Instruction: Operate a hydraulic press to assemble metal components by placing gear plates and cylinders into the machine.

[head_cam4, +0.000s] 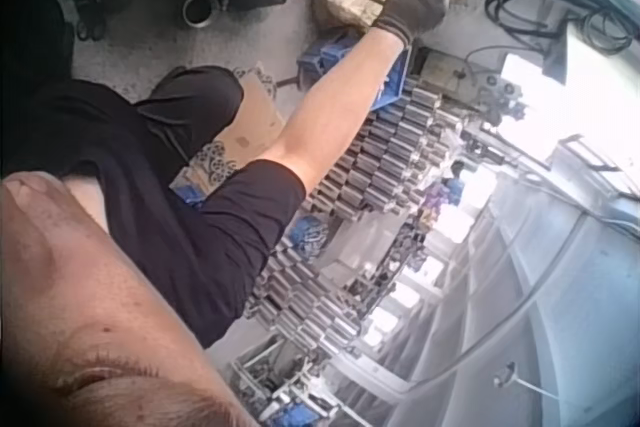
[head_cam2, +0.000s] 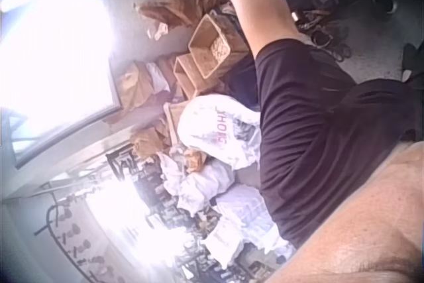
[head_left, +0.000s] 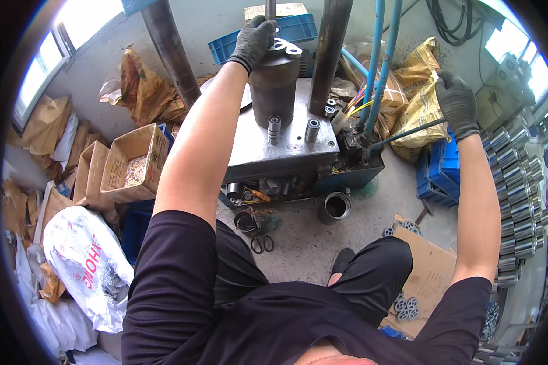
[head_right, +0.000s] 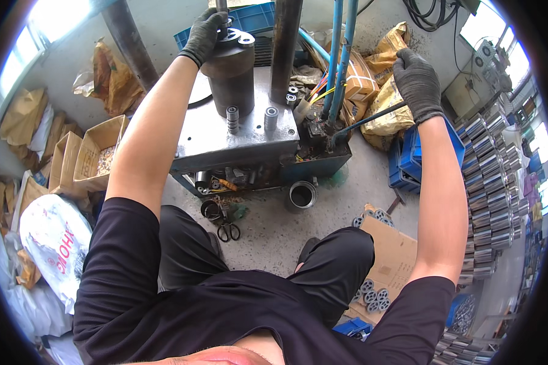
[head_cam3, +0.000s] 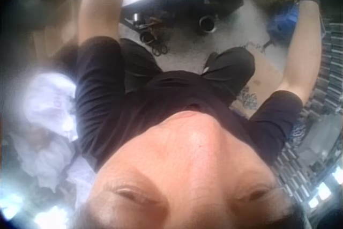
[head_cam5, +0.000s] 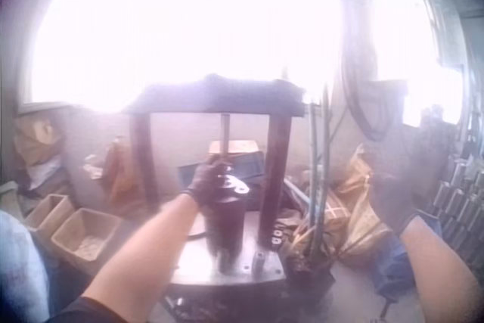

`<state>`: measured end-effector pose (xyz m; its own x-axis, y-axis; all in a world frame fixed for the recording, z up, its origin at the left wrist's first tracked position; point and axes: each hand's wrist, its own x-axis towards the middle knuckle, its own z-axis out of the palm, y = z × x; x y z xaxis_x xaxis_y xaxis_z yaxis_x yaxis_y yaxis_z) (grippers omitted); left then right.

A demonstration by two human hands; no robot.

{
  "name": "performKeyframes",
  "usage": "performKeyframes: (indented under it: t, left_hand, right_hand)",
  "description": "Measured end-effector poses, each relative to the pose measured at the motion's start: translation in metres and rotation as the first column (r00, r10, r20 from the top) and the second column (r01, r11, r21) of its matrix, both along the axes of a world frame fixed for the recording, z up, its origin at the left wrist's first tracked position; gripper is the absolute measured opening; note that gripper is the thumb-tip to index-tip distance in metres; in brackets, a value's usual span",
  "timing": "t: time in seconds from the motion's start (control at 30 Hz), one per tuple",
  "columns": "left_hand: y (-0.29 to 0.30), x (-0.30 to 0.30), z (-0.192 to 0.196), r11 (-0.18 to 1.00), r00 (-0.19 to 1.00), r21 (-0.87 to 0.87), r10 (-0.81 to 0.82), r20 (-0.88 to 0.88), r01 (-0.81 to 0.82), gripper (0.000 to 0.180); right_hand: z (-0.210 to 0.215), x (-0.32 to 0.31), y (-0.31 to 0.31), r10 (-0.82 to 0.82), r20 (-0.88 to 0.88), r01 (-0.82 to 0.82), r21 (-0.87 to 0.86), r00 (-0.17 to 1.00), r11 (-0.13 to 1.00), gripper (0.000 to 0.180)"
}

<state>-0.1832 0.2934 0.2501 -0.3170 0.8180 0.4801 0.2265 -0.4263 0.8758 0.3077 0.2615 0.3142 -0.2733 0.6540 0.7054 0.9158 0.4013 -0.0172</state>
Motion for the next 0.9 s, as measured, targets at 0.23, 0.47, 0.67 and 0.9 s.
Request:
performKeyframes:
  t: [0.23,0.47,0.67,0.9]
  left_hand:
    - [-0.003,-0.009,-0.006,0.892,0.888,0.079,0.428,0.17,-0.446,0.039]
    - [-0.017,0.016,0.004,0.956,0.939,0.02,0.29,-0.182,-0.292,0.044]
    - [-0.076,0.053,-0.017,0.775,0.879,0.43,0.465,0.11,-0.464,0.021]
    - [-0.166,0.093,-0.151,0.898,0.897,0.302,0.389,-0.209,-0.319,0.023]
  right_hand:
    - [0.002,-0.002,-0.004,-0.079,-0.004,0.078,-0.073,0.997,0.994,0.031]
    - [0.008,-0.009,-0.012,-0.169,0.024,0.171,-0.136,0.985,0.976,0.036]
    - [0.008,-0.002,-0.019,-0.243,0.006,0.239,-0.198,0.97,0.951,0.037]
    - [0.003,0.002,-0.017,-0.236,0.049,0.241,-0.185,0.971,0.953,0.035]
